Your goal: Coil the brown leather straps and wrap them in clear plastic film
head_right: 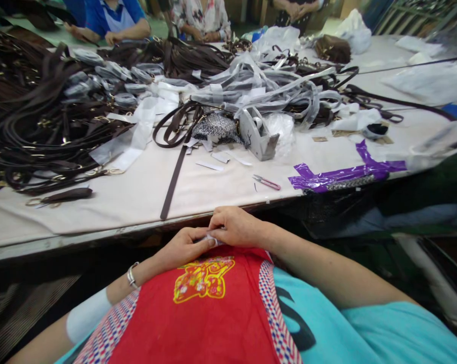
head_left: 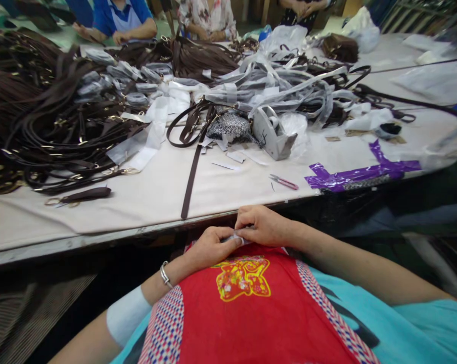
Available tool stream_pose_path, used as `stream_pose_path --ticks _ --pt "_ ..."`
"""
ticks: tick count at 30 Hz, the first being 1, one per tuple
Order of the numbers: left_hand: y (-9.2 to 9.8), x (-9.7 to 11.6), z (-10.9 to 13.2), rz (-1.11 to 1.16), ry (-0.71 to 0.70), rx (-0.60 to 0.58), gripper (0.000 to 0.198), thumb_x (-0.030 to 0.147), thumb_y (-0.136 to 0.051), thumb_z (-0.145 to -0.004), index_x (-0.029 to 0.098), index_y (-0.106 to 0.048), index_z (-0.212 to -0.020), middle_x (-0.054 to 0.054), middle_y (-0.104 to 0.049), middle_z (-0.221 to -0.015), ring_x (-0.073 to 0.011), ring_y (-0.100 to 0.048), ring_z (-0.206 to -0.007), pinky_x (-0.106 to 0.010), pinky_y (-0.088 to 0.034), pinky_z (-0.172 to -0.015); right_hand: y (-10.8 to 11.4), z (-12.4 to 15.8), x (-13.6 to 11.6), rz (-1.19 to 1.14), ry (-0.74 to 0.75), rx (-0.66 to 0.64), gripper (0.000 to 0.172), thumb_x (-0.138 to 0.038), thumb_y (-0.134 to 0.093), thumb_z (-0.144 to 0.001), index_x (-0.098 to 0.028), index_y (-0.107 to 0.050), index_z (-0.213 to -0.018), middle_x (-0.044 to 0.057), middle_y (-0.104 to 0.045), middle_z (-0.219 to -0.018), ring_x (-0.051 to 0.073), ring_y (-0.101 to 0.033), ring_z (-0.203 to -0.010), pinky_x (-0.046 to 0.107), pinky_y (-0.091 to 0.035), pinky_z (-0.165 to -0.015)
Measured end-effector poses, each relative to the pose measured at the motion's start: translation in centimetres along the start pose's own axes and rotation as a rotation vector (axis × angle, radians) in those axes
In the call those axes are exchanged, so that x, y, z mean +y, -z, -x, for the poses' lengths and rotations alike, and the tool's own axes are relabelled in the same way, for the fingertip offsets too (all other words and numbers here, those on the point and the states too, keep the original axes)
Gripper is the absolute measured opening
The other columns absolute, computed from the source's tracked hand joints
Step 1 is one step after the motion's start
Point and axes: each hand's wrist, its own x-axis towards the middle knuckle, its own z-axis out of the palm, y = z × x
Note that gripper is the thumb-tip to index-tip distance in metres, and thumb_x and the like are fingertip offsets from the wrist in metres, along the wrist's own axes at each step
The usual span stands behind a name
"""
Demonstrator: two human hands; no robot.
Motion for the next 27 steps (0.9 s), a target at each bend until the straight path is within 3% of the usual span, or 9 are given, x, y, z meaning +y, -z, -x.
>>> stream_pose_path --ticks 5,9,12,14,17,20,24,27 --pt "0.0 -0.5 -0.2 -0.143 0.013 -0.037 0.036 0.046 -0.061 -0.083 0.013 -0.072 -0.07 0.0 -0.063 -0.065 -0.0151 -0.051 -0.061 -0.025 -0.036 -0.056 -0.9 0.2 0.1 0.475 0.334 0.106 0.021 -0.015 -0.055 -0.09 -0.014 -0.064 -0.071 0.006 -0.058 -0.074 0.018 -0.049 -0.073 0.033 -0.037 -0.071" --pt "-0.1 -0.8 -0.4 -0.167 0.07 -0.019 0.039 0.048 -0.062 -0.081 0.012 -0.07 -0.07 0.0 -0.059 -0.062 -0.0135 -0.047 -0.059 -0.024 -0.034 -0.054 -1.3 0.9 1.0 0.561 0.504 0.121 0.026 -0.019 -0.048 -0.097 -0.016 -0.061 -0.074 0.004 -0.055 -0.072 0.018 -0.044 -0.072 0.034 -0.032 -0.07" --pt "-0.1 -1.0 -0.5 -0.167 0.109 0.004 0.039 0.048 -0.06 -0.081 0.014 -0.064 -0.065 0.001 -0.055 -0.059 -0.0131 -0.044 -0.058 -0.024 -0.031 -0.052 -1.2 1.5 1.4 0.544 0.499 0.11 0.024 -0.027 -0.05 -0.099 -0.016 -0.063 -0.082 0.004 -0.058 -0.075 0.018 -0.047 -0.076 0.034 -0.033 -0.072" --pt "0.2 -1.1 -0.5 -0.105 0.108 -0.044 0.035 0.047 -0.06 -0.081 0.015 -0.061 -0.067 0.001 -0.053 -0.061 -0.0129 -0.043 -0.059 -0.025 -0.031 -0.054 -1.0 1.8 1.3 0.575 0.491 0.116 0.024 -0.029 -0.051 -0.099 -0.016 -0.064 -0.084 0.005 -0.059 -0.076 0.019 -0.048 -0.078 0.034 -0.033 -0.073" --pt "0.5 -1.1 -0.6 0.064 0.077 -0.117 0.029 0.044 -0.064 -0.078 0.016 -0.059 -0.071 0.002 -0.053 -0.065 -0.0126 -0.042 -0.06 -0.025 -0.032 -0.057 -0.8 1.9 1.3 0.616 0.514 0.148 0.021 -0.02 -0.049 -0.098 -0.016 -0.064 -0.085 0.004 -0.058 -0.074 0.019 -0.049 -0.077 0.035 -0.033 -0.073" --pt "0.7 -0.9 -0.9 0.138 0.098 -0.093 0.035 0.049 -0.065 -0.078 0.016 -0.057 -0.069 0.002 -0.05 -0.062 -0.0116 -0.038 -0.056 -0.026 -0.028 -0.054 -0.8 1.8 1.4 0.622 0.55 0.19 0.02 -0.015 -0.048 -0.097 -0.017 -0.064 -0.084 0.003 -0.058 -0.072 0.018 -0.05 -0.077 0.034 -0.033 -0.072" --pt "0.7 -0.4 -1.2 0.14 0.114 -0.059 0.041 0.055 -0.066 -0.079 0.016 -0.055 -0.07 0.004 -0.05 -0.06 -0.0101 -0.036 -0.053 -0.024 -0.025 -0.052 -0.9 2.0 1.4 0.591 0.553 0.288 0.016 -0.016 -0.052 -0.095 -0.018 -0.066 -0.086 0.004 -0.063 -0.074 0.02 -0.056 -0.082 0.035 -0.037 -0.074" --pt "0.9 0.0 -1.2 0.191 0.065 -0.007 0.04 0.054 -0.068 -0.08 0.015 -0.06 -0.078 0.003 -0.052 -0.064 -0.0106 -0.039 -0.057 -0.024 -0.028 -0.054 0.5 2.1 1.7 0.508 0.464 0.444 0.011 -0.019 -0.059 -0.092 -0.02 -0.067 -0.085 0.005 -0.066 -0.08 0.02 -0.058 -0.084 0.035 -0.042 -0.078"
